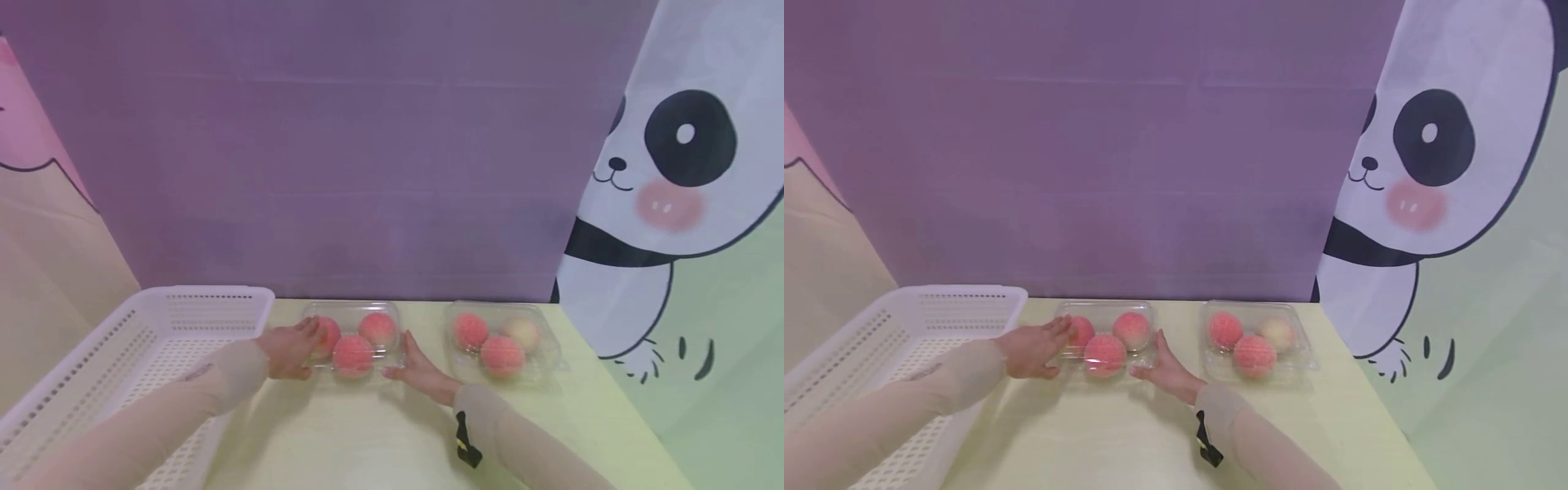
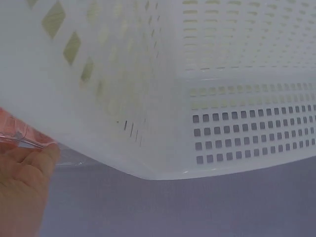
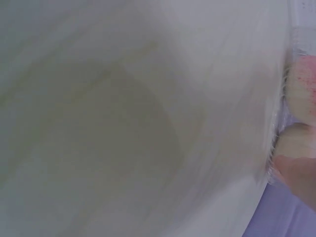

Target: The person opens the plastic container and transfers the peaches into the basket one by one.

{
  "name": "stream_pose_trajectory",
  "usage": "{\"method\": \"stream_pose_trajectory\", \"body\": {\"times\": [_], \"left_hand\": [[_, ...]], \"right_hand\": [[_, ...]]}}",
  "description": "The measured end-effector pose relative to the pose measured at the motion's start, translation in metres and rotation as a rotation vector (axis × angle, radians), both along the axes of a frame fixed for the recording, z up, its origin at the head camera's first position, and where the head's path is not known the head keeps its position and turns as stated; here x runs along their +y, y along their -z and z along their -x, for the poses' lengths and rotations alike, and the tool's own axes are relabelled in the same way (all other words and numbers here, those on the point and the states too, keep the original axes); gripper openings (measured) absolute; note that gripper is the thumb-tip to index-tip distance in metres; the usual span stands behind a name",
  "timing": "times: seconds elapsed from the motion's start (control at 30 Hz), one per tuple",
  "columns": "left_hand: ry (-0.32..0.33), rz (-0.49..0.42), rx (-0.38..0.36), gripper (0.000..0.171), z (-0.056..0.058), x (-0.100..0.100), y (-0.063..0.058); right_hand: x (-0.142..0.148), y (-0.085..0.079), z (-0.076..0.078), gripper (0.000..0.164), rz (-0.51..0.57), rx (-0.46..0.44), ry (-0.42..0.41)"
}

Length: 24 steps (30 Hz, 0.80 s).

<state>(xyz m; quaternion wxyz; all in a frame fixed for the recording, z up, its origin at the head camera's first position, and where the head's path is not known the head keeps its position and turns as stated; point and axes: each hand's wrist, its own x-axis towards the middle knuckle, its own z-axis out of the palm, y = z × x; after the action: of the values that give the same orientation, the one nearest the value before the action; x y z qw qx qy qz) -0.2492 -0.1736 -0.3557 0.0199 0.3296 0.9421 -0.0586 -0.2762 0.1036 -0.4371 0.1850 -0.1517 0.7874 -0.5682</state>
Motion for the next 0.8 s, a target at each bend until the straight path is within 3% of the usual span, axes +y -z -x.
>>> {"method": "stream_pose_trajectory", "body": {"times": [0.33, 0.57, 0.8], "left_hand": [[0.024, 0.086, 0.132, 0.061, -0.005, 0.006, 0.005], [-0.04, 0.088, 0.083, 0.055, -0.006, 0.014, 0.006], [-0.028, 0.059, 0.087, 0.057, -0.006, 0.011, 0.007]], "right_hand": [[-0.005, -0.001, -0.003, 0.1, 0.052, -0.031, 0.042], [-0.008, 0.0, -0.001, 0.098, 0.047, -0.044, 0.089], [-0.011, -0.001, -0.002, 0.098, 0.051, -0.047, 0.095]]}}
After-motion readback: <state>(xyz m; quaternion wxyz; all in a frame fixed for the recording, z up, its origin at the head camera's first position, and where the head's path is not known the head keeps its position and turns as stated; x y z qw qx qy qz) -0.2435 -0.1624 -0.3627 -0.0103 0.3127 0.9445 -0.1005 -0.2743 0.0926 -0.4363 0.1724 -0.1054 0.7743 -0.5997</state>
